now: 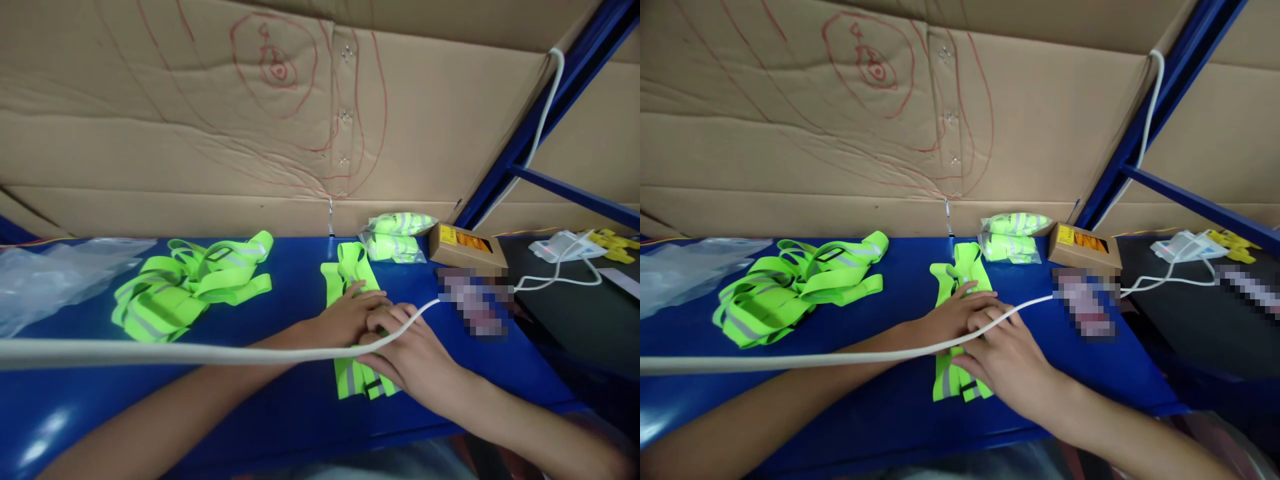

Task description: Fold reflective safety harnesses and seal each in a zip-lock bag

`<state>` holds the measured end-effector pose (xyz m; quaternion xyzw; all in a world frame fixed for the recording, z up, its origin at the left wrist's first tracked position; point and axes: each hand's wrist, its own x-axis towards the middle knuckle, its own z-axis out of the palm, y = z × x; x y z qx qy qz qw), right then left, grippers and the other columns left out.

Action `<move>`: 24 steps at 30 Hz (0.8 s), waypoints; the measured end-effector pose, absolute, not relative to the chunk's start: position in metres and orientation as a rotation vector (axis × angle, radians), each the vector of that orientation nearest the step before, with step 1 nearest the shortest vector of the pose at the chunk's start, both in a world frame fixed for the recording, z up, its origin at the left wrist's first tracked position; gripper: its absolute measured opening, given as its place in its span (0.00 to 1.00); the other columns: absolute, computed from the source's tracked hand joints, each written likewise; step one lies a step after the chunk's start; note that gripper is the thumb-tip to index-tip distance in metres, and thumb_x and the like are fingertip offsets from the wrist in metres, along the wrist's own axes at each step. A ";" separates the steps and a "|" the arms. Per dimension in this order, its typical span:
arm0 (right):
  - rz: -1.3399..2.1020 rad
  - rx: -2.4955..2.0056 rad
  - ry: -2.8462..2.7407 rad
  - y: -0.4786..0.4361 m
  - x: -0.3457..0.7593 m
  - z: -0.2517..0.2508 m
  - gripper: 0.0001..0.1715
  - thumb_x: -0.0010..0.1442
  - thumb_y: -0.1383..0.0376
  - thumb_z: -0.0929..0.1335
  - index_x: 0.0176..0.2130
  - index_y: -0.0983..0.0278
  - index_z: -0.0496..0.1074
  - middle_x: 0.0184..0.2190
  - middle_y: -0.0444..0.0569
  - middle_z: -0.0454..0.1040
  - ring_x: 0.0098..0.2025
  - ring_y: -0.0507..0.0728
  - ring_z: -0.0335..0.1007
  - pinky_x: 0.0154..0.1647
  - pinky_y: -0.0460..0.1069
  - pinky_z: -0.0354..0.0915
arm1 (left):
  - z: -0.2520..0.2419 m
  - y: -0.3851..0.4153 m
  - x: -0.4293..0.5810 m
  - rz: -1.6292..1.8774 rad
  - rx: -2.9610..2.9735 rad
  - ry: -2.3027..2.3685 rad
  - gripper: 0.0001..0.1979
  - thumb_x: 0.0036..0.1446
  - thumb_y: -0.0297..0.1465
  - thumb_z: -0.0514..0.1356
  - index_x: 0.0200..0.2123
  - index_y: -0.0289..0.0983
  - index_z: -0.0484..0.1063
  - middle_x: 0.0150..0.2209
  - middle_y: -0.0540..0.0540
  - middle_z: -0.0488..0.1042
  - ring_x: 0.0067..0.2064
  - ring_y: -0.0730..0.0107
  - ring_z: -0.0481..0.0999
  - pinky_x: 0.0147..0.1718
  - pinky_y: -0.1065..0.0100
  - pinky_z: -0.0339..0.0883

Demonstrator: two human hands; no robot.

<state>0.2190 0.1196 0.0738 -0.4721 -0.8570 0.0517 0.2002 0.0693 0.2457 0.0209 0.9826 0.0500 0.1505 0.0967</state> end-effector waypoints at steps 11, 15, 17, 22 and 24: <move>-0.220 -1.183 -2.586 0.097 0.228 0.046 0.50 0.62 0.36 0.65 0.63 0.72 0.66 0.59 0.63 0.72 0.62 0.72 0.65 0.62 0.66 0.64 | 0.029 0.250 0.069 0.515 3.062 0.080 0.14 0.70 0.32 0.53 0.55 0.36 0.71 0.58 0.38 0.74 0.65 0.53 0.68 0.64 0.47 0.54; -0.266 -1.182 -2.604 0.098 0.230 0.044 0.43 0.66 0.41 0.65 0.63 0.70 0.67 0.60 0.62 0.72 0.61 0.71 0.67 0.61 0.66 0.67 | 0.032 0.257 0.070 0.549 2.989 0.130 0.16 0.73 0.35 0.49 0.52 0.41 0.74 0.57 0.45 0.77 0.61 0.62 0.73 0.58 0.58 0.60; -0.290 -1.150 -2.603 0.103 0.231 0.043 0.40 0.66 0.43 0.66 0.62 0.70 0.68 0.58 0.62 0.73 0.60 0.70 0.69 0.60 0.65 0.68 | 0.035 0.261 0.070 0.561 2.968 0.143 0.17 0.74 0.36 0.48 0.51 0.44 0.75 0.55 0.49 0.78 0.58 0.69 0.75 0.54 0.63 0.63; -0.200 -1.153 -2.554 0.107 0.235 0.048 0.34 0.69 0.45 0.65 0.59 0.68 0.70 0.54 0.61 0.75 0.57 0.68 0.71 0.57 0.62 0.69 | 0.038 0.256 0.068 0.558 2.989 0.065 0.13 0.71 0.34 0.54 0.51 0.38 0.76 0.53 0.43 0.78 0.57 0.64 0.75 0.57 0.60 0.61; -0.113 -1.124 -2.536 0.106 0.236 0.054 0.31 0.70 0.45 0.63 0.55 0.66 0.72 0.50 0.58 0.78 0.54 0.66 0.74 0.54 0.59 0.70 | 0.038 0.251 0.067 0.569 3.001 0.042 0.13 0.70 0.35 0.56 0.52 0.37 0.75 0.53 0.40 0.78 0.57 0.59 0.75 0.59 0.55 0.59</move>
